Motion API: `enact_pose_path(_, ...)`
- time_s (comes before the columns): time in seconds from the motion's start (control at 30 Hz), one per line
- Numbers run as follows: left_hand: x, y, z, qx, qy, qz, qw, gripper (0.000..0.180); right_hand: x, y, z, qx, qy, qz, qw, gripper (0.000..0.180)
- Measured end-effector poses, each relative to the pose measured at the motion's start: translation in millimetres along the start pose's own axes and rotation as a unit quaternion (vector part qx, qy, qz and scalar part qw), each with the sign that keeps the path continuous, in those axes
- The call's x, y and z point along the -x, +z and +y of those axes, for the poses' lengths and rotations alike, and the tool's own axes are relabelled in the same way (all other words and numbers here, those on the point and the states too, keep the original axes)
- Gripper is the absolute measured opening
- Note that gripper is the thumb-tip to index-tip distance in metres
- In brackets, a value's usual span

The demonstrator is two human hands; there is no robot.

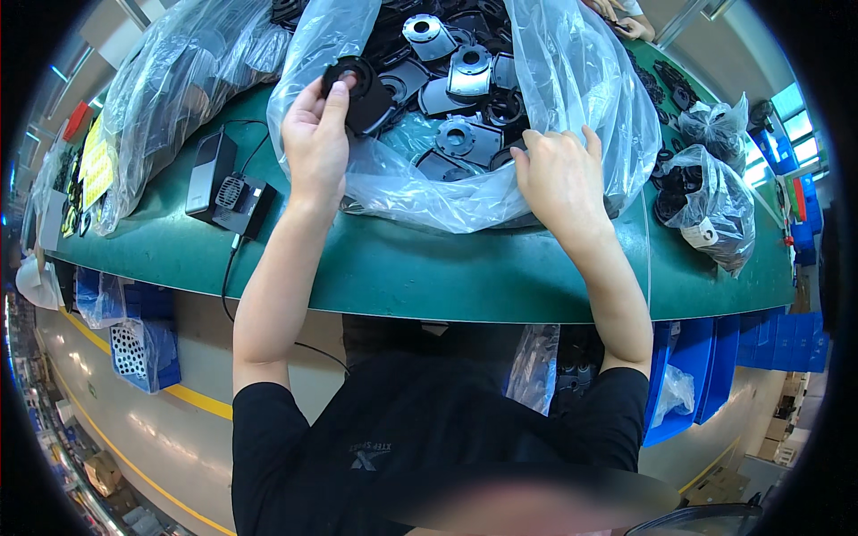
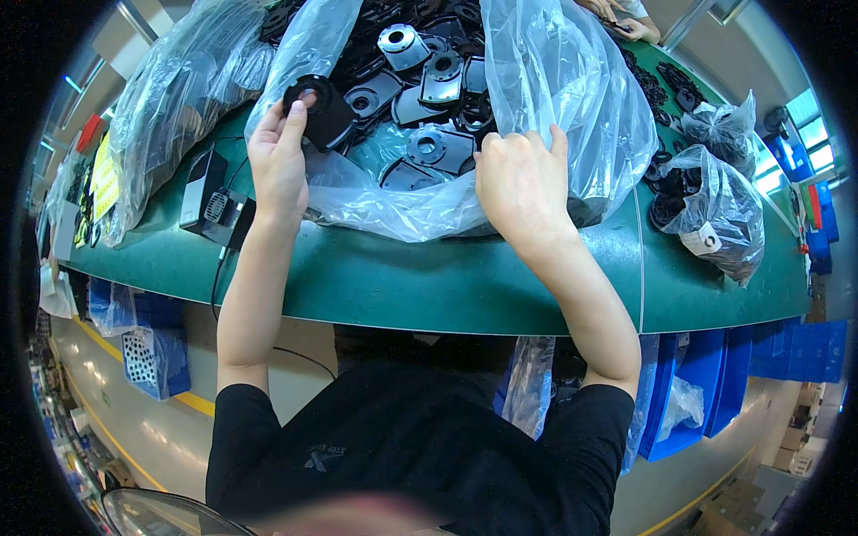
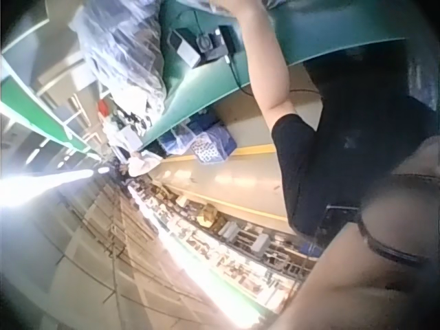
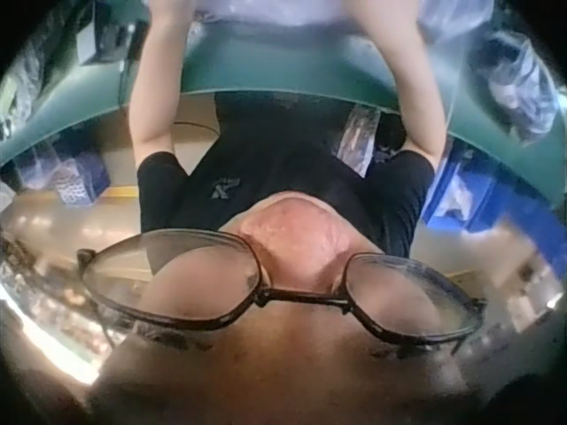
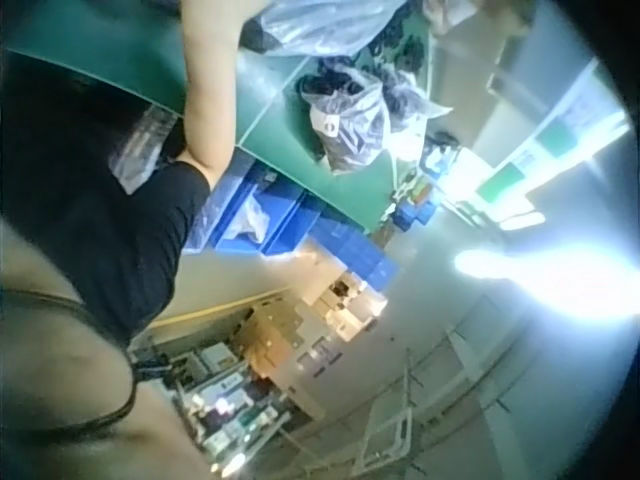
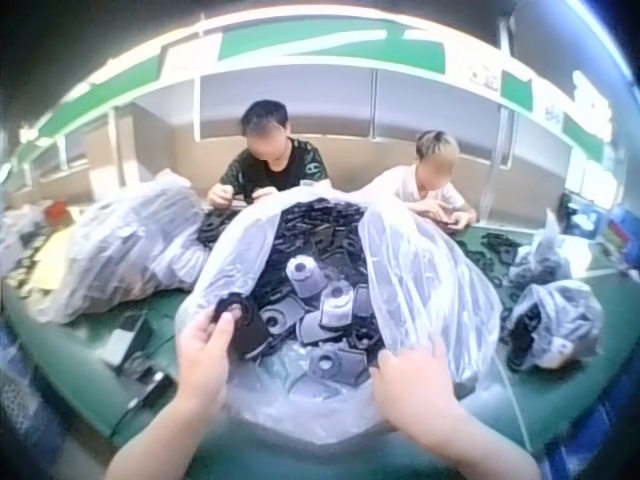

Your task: The person assembles small black plastic housing components by hand, inserting circular inserts and plastic rings into them.

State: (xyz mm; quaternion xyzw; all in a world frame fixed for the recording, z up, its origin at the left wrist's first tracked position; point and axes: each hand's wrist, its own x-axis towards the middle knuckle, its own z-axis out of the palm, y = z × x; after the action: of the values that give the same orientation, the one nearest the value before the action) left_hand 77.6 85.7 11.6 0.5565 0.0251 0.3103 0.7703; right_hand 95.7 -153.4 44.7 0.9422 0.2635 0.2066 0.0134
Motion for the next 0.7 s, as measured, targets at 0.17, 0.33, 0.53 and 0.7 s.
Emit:
enact_pose_path(0.17,-2.3,-1.5,11.4,0.009,0.037,0.022,0.999,0.023,2.9,-0.1,0.9,0.001,-0.005,0.001,1.0,0.016)
enact_pose_path(0.33,-9.8,-10.1,14.1,0.042,0.088,0.045,0.994,0.022,2.9,1.9,-1.3,0.005,-0.007,-0.001,1.0,0.016)
enact_pose_path(0.53,-7.9,-10.9,17.0,0.058,0.05,0.041,0.996,0.021,-6.1,5.2,0.3,0.002,-0.006,-0.011,1.0,0.015)
enact_pose_path(0.7,-9.0,-11.1,20.4,0.054,0.059,0.043,0.996,0.02,-20.7,11.2,3.2,0.0,-0.023,0.031,0.999,0.01)
